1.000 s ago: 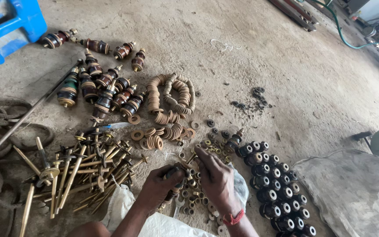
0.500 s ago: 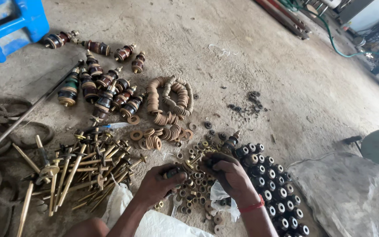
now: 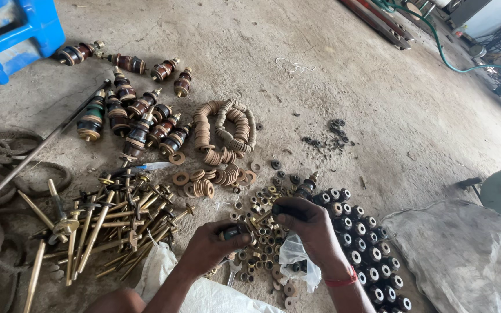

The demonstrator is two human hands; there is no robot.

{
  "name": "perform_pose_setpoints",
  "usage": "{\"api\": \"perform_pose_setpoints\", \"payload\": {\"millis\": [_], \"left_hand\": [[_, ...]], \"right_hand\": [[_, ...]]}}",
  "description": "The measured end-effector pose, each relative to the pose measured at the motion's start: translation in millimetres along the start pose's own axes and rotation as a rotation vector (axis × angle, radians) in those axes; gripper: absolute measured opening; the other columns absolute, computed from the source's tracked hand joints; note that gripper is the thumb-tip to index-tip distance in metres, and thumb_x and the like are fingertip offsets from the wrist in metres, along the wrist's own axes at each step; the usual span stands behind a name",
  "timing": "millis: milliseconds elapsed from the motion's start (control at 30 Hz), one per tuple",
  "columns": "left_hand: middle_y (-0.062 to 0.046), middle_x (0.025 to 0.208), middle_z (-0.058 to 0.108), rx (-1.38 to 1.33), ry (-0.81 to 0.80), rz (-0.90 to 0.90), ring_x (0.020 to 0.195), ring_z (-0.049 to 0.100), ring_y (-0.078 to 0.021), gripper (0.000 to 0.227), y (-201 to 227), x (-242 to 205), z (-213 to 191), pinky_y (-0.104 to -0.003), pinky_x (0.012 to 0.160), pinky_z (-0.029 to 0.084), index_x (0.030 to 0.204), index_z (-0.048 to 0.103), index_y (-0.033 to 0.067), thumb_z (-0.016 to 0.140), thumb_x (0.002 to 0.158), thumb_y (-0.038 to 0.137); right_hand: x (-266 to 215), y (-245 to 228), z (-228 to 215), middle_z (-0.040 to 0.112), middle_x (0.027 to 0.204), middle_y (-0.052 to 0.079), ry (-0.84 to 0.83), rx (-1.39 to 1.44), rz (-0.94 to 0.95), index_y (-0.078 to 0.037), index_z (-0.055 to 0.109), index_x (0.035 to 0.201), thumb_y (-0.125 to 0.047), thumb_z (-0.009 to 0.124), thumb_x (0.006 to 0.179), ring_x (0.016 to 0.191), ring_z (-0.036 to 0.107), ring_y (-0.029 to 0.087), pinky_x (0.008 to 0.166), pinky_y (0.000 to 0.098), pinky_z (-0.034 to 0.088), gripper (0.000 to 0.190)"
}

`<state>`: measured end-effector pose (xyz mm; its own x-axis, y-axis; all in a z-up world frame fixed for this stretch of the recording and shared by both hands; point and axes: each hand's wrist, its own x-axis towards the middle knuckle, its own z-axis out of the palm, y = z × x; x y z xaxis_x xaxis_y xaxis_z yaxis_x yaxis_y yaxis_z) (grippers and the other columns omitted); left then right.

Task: The person sits on the floor and assembles small brass and dark cylindrical components by hand. They pick up brass rods and dark parts, fit them together, and place the assembled units into a growing pile on the floor.

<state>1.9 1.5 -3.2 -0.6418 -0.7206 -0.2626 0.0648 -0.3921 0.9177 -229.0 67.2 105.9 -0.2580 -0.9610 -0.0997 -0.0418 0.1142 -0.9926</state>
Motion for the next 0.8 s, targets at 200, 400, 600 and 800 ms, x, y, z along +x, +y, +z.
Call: {"api": "perform_pose_setpoints", "payload": {"millis": [200, 400, 600, 800], "left_hand": [[-0.011, 0.092, 0.081, 0.069, 0.012, -0.041, 0.068, 0.071, -0.0145, 0.079, 1, -3, 2, -0.026, 0.058, 0.058, 0.12, 0.075, 0.0044, 0.089, 0.061, 0.054], [-0.008, 0.091, 0.082, 0.035, -0.018, 0.038, 0.073, 0.077, -0.0123, 0.075, 12, -9, 3, -0.027, 0.067, 0.064, 0.117, 0.076, 0.0025, 0.093, 0.06, 0.049], [-0.006, 0.081, 0.079, 0.062, -0.036, 0.013, 0.066, 0.073, -0.0125, 0.066, 22, -18, 6, -0.026, 0.061, 0.06, 0.111, 0.079, 0.0028, 0.095, 0.06, 0.043], [-0.002, 0.076, 0.079, 0.234, -0.026, 0.09, 0.063, 0.071, -0.0103, 0.058, 36, -31, 14, -0.026, 0.059, 0.057, 0.105, 0.081, 0.0088, 0.093, 0.063, 0.046]], "right_hand": [[-4, -11, -4, 0.078, 0.106, 0.008, -0.059, -0.246, 0.007, 0.0, 0.075, 0.12, 0.004, 0.076, 0.085, 0.096, 0.072, 0.012, 0.087, 0.0281, 0.062, 0.036], [-2, -20, -4, 0.081, 0.103, 0.007, -0.096, -0.325, 0.058, -0.002, 0.076, 0.117, 0.001, 0.079, 0.081, 0.093, 0.073, 0.011, 0.085, 0.0275, 0.062, 0.036], [3, -33, -12, 0.082, 0.097, 0.007, -0.219, -0.408, 0.151, -0.002, 0.079, 0.111, -0.003, 0.082, 0.079, 0.088, 0.075, 0.012, 0.082, 0.0281, 0.062, 0.032], [-4, -18, 5, 0.078, 0.092, 0.012, -0.305, -0.321, 0.197, 0.005, 0.076, 0.105, -0.002, 0.081, 0.082, 0.08, 0.076, 0.016, 0.073, 0.0308, 0.066, 0.025]]}}
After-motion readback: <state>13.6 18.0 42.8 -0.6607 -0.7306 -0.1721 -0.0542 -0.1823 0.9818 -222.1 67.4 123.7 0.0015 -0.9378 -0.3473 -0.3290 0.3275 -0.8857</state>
